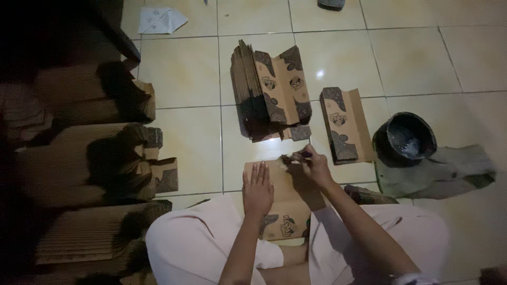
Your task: The person sits on the floor and assembles a stack of flat cardboard boxes. They use a brush to apply adhesive from a bowl onto the flaps of the cardboard, then fold and press the flaps to secure the box structure. The process is repeated for multiple units.
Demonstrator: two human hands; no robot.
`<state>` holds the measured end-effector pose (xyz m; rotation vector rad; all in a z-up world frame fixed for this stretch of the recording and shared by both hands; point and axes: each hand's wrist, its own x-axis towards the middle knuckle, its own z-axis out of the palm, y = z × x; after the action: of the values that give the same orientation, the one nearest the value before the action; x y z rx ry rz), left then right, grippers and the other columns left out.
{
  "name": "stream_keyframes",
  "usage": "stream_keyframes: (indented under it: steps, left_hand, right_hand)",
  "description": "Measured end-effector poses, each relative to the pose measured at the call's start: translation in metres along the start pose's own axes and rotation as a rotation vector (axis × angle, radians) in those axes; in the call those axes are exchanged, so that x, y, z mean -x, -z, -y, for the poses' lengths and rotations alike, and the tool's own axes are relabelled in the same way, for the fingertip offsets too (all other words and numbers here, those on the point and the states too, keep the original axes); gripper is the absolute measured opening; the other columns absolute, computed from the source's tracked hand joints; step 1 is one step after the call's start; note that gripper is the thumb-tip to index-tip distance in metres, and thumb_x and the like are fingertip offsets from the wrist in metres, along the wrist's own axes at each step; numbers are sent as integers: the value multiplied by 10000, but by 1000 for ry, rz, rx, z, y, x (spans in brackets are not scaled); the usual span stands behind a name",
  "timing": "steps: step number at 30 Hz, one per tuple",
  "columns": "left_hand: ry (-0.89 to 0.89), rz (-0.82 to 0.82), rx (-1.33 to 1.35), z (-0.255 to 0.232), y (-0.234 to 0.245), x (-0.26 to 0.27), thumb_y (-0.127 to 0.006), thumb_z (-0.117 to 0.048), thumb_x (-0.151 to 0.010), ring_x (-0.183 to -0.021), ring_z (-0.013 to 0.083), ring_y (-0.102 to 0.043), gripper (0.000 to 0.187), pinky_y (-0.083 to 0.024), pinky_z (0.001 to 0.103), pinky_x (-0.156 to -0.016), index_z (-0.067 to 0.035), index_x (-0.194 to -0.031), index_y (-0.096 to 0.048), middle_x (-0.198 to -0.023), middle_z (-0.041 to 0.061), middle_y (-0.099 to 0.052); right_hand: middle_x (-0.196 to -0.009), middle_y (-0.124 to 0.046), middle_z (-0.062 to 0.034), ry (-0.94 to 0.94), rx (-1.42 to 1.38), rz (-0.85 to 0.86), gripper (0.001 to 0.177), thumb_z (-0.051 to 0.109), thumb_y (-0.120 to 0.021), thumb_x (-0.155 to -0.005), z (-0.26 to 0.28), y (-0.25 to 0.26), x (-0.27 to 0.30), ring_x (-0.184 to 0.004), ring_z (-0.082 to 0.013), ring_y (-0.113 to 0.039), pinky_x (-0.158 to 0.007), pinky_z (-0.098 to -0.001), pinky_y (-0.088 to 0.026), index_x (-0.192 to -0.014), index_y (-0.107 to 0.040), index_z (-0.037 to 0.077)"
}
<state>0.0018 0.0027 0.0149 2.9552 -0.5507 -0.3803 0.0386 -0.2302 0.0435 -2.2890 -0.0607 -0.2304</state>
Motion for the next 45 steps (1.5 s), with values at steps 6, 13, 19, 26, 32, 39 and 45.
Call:
stream_keyframes:
  steps: [6,13,19,26,32,39,45]
  left_hand:
    - [-27,-263,20,-1,-9,-1,-309,-354,-992,-1532,218,-111,649,-42,530,-1240,-114,-1583,-193,-1663,31,-176]
    - [-12,-111,21,1,-2,1,-302,-343,-1029,-1563,234,-86,646,-33,534,-1252,-97,-1613,-178,-1699,37,-154]
    - [-14,-144,-8,-1,-7,1,-306,-365,-1003,-1546,241,-94,689,-22,537,-1243,-106,-1629,-181,-1720,44,-150]
    - [-10,-71,-9,0,-5,3,-291,-359,-1042,-1568,237,-82,645,-2,536,-1252,-98,-1618,-160,-1706,35,-120]
    - [-12,-125,30,2,-7,2,-305,-367,-1037,-1568,240,-80,653,-14,536,-1254,-105,-1620,-167,-1705,32,-125]
    - [-23,-77,3,3,-3,1,-285,-353,-1030,-1564,234,-87,657,-28,536,-1249,-103,-1625,-163,-1708,32,-120]
    - [-9,-66,-34,-1,-5,0,-266,-360,-1047,-1563,227,-82,638,-20,543,-1243,-94,-1616,-154,-1705,30,-128]
  right_hand:
    - [-906,-727,-180,-96,276,191,445,-66,-694,-752,0,28,-1,-793,-328,-765,-656,-419,-605,-1141,-531,75]
    - [-919,-747,-162,-160,214,-179,112,99,-669,-981,6,88,18,-792,-284,-752,-652,-404,-578,-1081,-633,61]
    - [-940,-753,-160,-274,38,4,168,120,-718,-939,6,43,82,-852,-209,-747,-702,-317,-596,-1045,-620,35]
    - [-922,-766,-139,-262,-46,-182,148,57,-666,-902,35,51,77,-790,-237,-729,-678,-353,-548,-1038,-607,51]
    - [-867,-717,-160,-279,-12,118,224,21,-695,-864,19,34,94,-774,-287,-732,-666,-367,-564,-1062,-600,66]
    - [-993,-758,-135,-172,148,370,476,-76,-700,-698,16,71,81,-923,-291,-774,-772,-409,-594,-1129,-593,95]
    - [-1050,-778,-114,-286,36,203,113,95,-647,-966,12,120,63,-974,-233,-774,-782,-385,-634,-1068,-611,60]
